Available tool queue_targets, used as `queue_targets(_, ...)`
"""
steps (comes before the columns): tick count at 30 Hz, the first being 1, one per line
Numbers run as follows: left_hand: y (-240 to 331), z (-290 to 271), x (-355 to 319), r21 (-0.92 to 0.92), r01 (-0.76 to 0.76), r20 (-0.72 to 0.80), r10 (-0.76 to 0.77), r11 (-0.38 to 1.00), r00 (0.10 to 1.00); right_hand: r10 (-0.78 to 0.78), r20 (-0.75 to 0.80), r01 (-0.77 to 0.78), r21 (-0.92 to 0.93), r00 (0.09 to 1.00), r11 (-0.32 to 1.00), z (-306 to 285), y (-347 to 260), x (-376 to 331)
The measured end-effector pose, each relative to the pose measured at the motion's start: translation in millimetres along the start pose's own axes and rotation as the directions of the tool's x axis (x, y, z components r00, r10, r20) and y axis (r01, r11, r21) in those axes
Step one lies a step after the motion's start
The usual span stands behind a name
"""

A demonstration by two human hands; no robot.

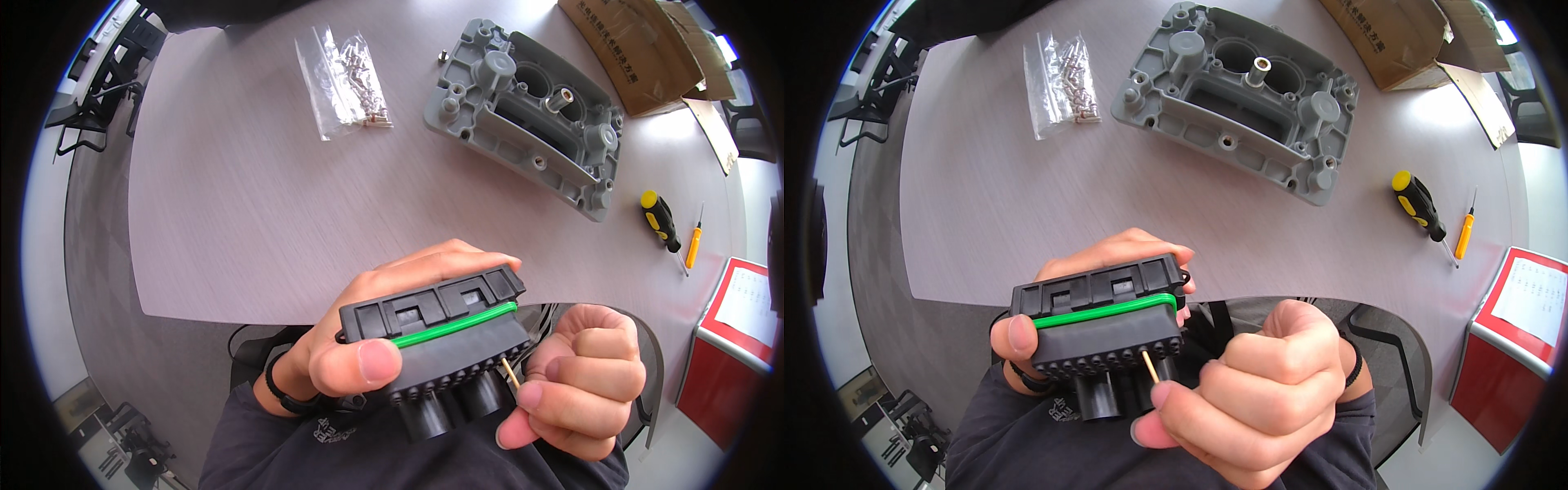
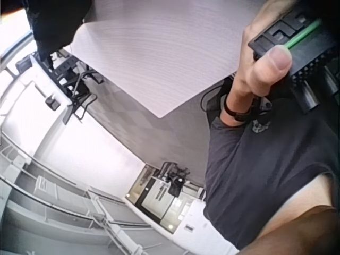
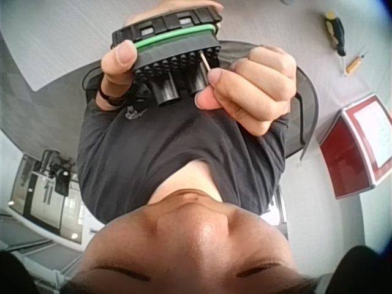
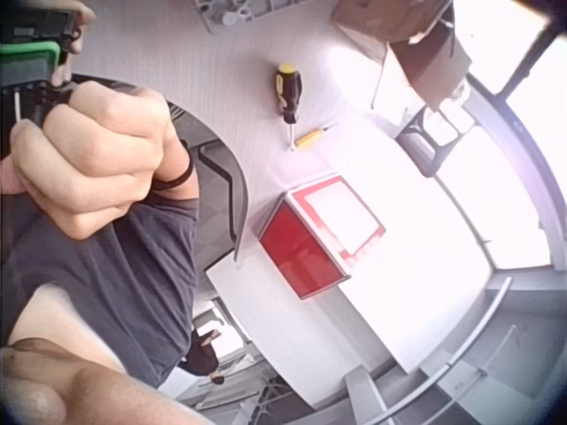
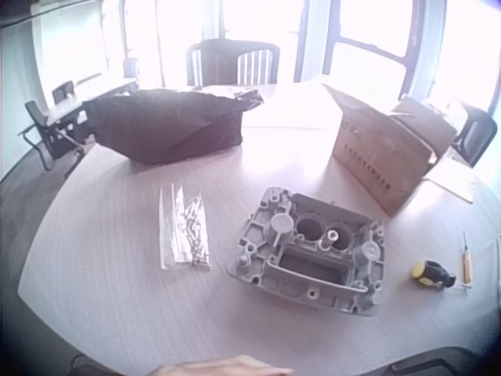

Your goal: The person disassembles an electronic component using screwdrivers, removing a black plastic cover from a grey base and then removing internal screws and pins.

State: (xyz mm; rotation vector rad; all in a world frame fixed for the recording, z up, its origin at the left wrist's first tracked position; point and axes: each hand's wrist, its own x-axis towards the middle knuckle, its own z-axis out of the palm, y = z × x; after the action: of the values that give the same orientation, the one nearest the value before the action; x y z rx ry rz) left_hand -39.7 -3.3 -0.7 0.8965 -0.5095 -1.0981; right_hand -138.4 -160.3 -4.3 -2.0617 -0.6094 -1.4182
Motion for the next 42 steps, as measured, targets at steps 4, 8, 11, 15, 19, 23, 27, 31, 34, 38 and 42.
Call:
queue_targets(4,0.3,0.1,-1.7,-0.006,0.028,-0.012,-0.028,1.0,1.0,-0.111,-0.034,0.11,-0.021,0.993,0.994,-0.1,0.3,-8.8)
queue_targets(8,-0.5,0.7,-4.1,-0.015,0.034,-0.017,-0.034,0.999,0.999,-0.119,-0.001,0.119,-0.021,0.993,0.993,-2.1,0.1,-9.0)
queue_targets(11,-3.7,-0.4,-1.2,-0.003,0.013,-0.009,-0.013,1.0,1.0,-0.095,-0.008,0.095,0.019,0.995,0.995,1.0,2.8,-10.4)
queue_targets(15,-3.1,-1.3,-5.5,0.014,-0.029,-0.036,0.03,0.999,0.999,-0.068,-0.076,0.076,0.096,0.995,0.992,7.3,3.9,-15.7)
queue_targets(19,-2.7,-3.9,-0.7,0.069,-0.031,-0.002,0.031,0.997,1.0,-0.012,-0.045,0.019,0.15,0.999,0.988,4.2,3.2,-10.6)
queue_targets(23,-3.7,-2.2,-2.8,0.021,-0.022,-0.026,0.023,1.0,0.999,0.111,0.102,-0.128,0.18,0.989,0.975,-0.9,-0.8,-3.6)
queue_targets(27,-4.4,-2.3,-2.5,0.039,-0.026,-0.022,0.027,0.999,0.999,0.066,0.055,-0.078,0.242,0.996,0.967,0.2,4.2,-8.2)
queue_targets(31,-6.1,-3.4,-1.9,0.073,-0.055,0.018,0.053,0.996,0.998,-0.055,-0.057,0.069,0.282,0.997,0.957,11.4,10.0,-8.8)
queue_targets(34,-7.0,0.0,-1.8,0.069,-0.087,0.002,0.087,0.994,0.996,-0.039,-0.078,0.054,0.206,0.996,0.977,7.1,6.0,-11.9)
queue_targets(38,-0.7,2.0,-1.5,0.308,-0.236,0.013,0.244,0.922,0.97,-0.035,-0.036,0.042,0.235,0.999,0.971,-1.3,9.6,-9.4)
queue_targets(42,1.9,-1.7,11.5,0.401,-0.311,0.045,0.321,0.862,0.946,0.133,-0.063,-0.122,0.154,0.989,0.98,-4.3,13.7,-18.3)
